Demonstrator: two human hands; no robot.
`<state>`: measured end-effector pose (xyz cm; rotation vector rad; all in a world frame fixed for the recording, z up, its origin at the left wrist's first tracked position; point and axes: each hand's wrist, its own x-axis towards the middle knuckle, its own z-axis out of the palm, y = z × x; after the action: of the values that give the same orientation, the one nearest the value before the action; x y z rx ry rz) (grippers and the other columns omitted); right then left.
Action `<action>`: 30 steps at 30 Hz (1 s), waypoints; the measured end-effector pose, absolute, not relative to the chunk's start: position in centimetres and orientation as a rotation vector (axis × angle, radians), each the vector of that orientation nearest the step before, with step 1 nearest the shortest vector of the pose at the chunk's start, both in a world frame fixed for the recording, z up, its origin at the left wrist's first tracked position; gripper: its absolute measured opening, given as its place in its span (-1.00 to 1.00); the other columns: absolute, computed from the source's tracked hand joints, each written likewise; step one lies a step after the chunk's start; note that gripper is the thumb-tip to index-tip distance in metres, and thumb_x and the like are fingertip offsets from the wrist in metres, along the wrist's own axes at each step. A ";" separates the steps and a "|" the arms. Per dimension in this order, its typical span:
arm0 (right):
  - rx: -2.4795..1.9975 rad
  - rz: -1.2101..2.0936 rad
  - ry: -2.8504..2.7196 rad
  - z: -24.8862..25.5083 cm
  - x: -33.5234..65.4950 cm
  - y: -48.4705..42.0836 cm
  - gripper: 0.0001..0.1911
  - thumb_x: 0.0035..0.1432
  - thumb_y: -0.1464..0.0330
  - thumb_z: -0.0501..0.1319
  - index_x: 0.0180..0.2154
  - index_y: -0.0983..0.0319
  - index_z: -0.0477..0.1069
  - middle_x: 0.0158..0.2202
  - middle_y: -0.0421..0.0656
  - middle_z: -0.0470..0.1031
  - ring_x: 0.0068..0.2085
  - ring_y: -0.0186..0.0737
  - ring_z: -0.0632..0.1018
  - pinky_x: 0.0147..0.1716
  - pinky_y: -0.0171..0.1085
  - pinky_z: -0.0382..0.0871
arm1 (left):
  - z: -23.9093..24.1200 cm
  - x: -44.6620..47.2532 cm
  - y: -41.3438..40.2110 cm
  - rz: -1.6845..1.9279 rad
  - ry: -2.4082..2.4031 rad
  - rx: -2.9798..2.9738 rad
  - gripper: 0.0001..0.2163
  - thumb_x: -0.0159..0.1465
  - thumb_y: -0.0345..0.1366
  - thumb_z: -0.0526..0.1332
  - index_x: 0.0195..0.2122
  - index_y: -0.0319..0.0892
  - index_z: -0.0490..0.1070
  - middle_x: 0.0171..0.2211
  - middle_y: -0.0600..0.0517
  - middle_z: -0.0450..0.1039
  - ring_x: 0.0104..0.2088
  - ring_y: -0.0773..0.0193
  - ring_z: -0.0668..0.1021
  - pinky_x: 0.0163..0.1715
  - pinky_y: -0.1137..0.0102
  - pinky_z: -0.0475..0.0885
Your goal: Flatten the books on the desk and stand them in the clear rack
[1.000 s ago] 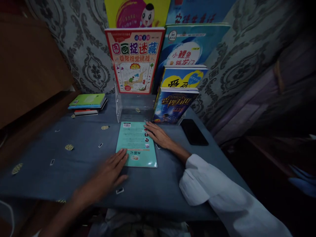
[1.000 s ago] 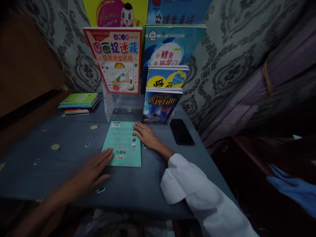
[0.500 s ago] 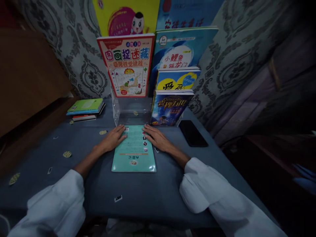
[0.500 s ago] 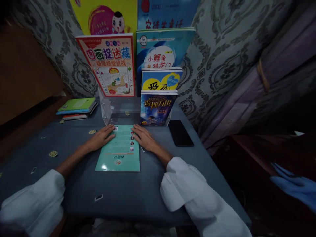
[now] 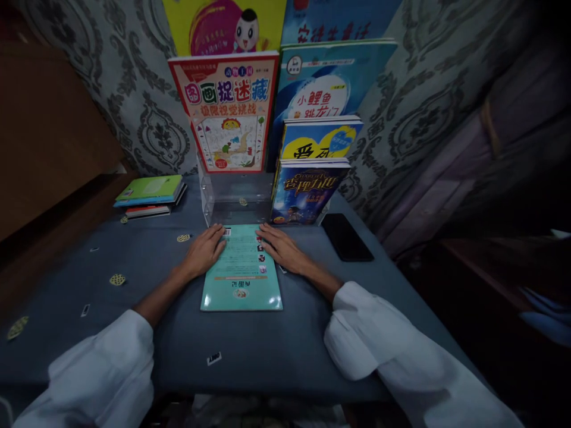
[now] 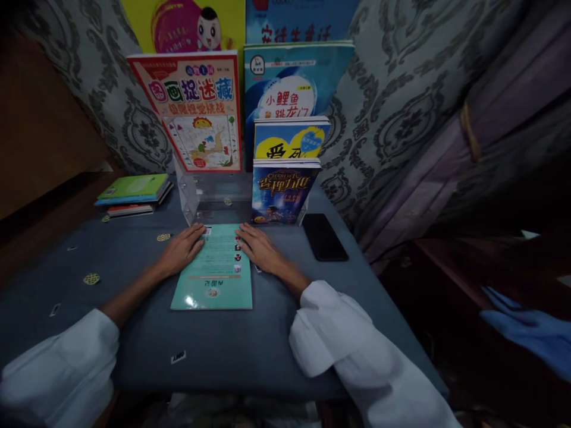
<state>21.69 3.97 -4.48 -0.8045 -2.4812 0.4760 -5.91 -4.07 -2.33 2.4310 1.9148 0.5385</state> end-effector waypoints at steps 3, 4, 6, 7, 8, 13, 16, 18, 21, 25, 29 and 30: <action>-0.811 0.445 -2.475 -4.7 21.9 3.5 -0.46 0.45 0.13 -0.02 0.29 0.25 0.33 0.37 0.06 0.27 0.41 0.02 0.24 0.36 0.12 0.18 | -2.6 -5.8 -4.3 0.534 1.921 2.438 -0.48 0.48 -0.10 -0.12 0.28 -0.29 0.31 0.32 -0.17 0.31 0.37 0.07 0.30 0.37 0.10 0.19; -0.814 0.437 -2.477 -4.7 22.0 3.3 -0.46 0.45 0.14 -0.03 0.29 0.24 0.33 0.37 0.05 0.27 0.41 0.02 0.23 0.36 0.12 0.18 | -2.7 -5.7 -4.4 0.533 1.920 2.441 -0.49 0.48 -0.10 -0.12 0.28 -0.28 0.32 0.32 -0.16 0.32 0.37 0.08 0.30 0.36 0.09 0.20; -0.825 0.429 -2.491 -4.5 22.2 2.6 -0.47 0.46 0.15 -0.04 0.30 0.22 0.32 0.38 0.03 0.26 0.41 0.01 0.23 0.36 0.13 0.18 | -2.7 -5.6 -4.8 0.533 1.912 2.448 -0.49 0.48 -0.09 -0.11 0.29 -0.27 0.32 0.32 -0.15 0.32 0.37 0.08 0.29 0.36 0.10 0.21; -0.836 0.427 -2.499 -4.4 22.4 2.2 -0.48 0.46 0.15 -0.05 0.30 0.22 0.31 0.38 0.03 0.25 0.41 0.01 0.22 0.36 0.14 0.18 | -2.7 -5.5 -5.0 0.536 1.905 2.453 -0.49 0.48 -0.10 -0.11 0.29 -0.28 0.32 0.32 -0.16 0.31 0.37 0.07 0.29 0.36 0.11 0.22; -0.848 0.425 -2.507 -4.3 22.5 1.7 -0.47 0.47 0.16 -0.05 0.30 0.22 0.31 0.39 0.04 0.24 0.41 0.02 0.22 0.36 0.15 0.18 | -2.7 -5.4 -5.3 0.539 1.895 2.458 -0.49 0.48 -0.10 -0.10 0.29 -0.29 0.32 0.33 -0.16 0.31 0.37 0.07 0.29 0.36 0.12 0.22; -0.875 0.398 -2.508 -3.8 23.3 -0.6 -0.49 0.47 0.20 -0.04 0.30 0.25 0.32 0.37 0.06 0.26 0.41 0.05 0.23 0.35 0.16 0.20 | -2.8 -4.7 -7.0 0.565 1.855 2.491 -0.50 0.49 -0.10 -0.10 0.28 -0.27 0.32 0.33 -0.15 0.31 0.36 0.07 0.31 0.35 0.12 0.23; -0.856 0.377 -2.496 -3.7 23.9 -2.0 -0.50 0.47 0.23 -0.04 0.30 0.24 0.32 0.36 0.05 0.28 0.40 0.03 0.24 0.35 0.16 0.20 | -2.9 -4.2 -8.1 0.575 1.835 2.514 -0.52 0.49 -0.10 -0.10 0.29 -0.23 0.31 0.33 -0.13 0.31 0.36 0.07 0.32 0.33 0.11 0.27; -0.845 0.380 -2.493 -3.7 24.3 -2.9 -0.50 0.47 0.24 -0.04 0.30 0.26 0.32 0.35 0.06 0.30 0.40 0.03 0.24 0.35 0.15 0.20 | -2.9 -3.9 -8.9 0.575 1.823 2.528 -0.52 0.49 -0.12 -0.09 0.29 -0.25 0.31 0.33 -0.16 0.31 0.35 0.06 0.33 0.32 0.11 0.29; -0.812 0.399 -2.489 -3.8 25.1 -4.5 -0.51 0.48 0.24 -0.05 0.30 0.23 0.32 0.34 0.04 0.32 0.39 0.00 0.27 0.35 0.12 0.24 | -3.1 -3.4 -10.3 0.600 1.800 2.546 -0.53 0.49 -0.14 -0.08 0.30 -0.27 0.30 0.33 -0.18 0.30 0.35 0.04 0.34 0.31 0.09 0.31; -0.739 0.415 -2.493 -3.9 26.5 -7.2 -0.54 0.49 0.29 -0.05 0.31 0.17 0.30 0.34 -0.01 0.32 0.38 -0.07 0.29 0.34 0.07 0.26 | -3.5 -2.7 -12.5 0.656 1.786 2.560 -0.53 0.50 -0.15 -0.10 0.31 -0.27 0.28 0.33 -0.20 0.29 0.35 0.03 0.33 0.29 0.08 0.33; -0.699 0.432 -2.560 -2.9 28.2 -10.8 -0.53 0.49 0.29 -0.02 0.36 0.13 0.22 0.39 -0.06 0.24 0.42 -0.11 0.22 0.37 0.03 0.22 | -3.7 -2.0 -14.6 0.676 1.761 2.563 -0.55 0.51 -0.17 -0.09 0.34 -0.20 0.24 0.34 -0.16 0.28 0.36 0.07 0.32 0.30 0.06 0.32; -0.692 0.434 -2.589 -2.5 28.8 -11.7 -0.51 0.49 0.28 -0.01 0.37 0.12 0.18 0.41 -0.07 0.21 0.43 -0.11 0.19 0.38 0.03 0.19 | -3.7 -1.8 -15.1 0.674 1.761 2.560 -0.55 0.51 -0.17 -0.09 0.34 -0.18 0.24 0.35 -0.16 0.28 0.36 0.07 0.32 0.30 0.05 0.32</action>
<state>28.76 -11.68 -2.46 -0.6922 -2.5890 0.4341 -1.82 -15.09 -3.74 2.5604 1.7612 0.6742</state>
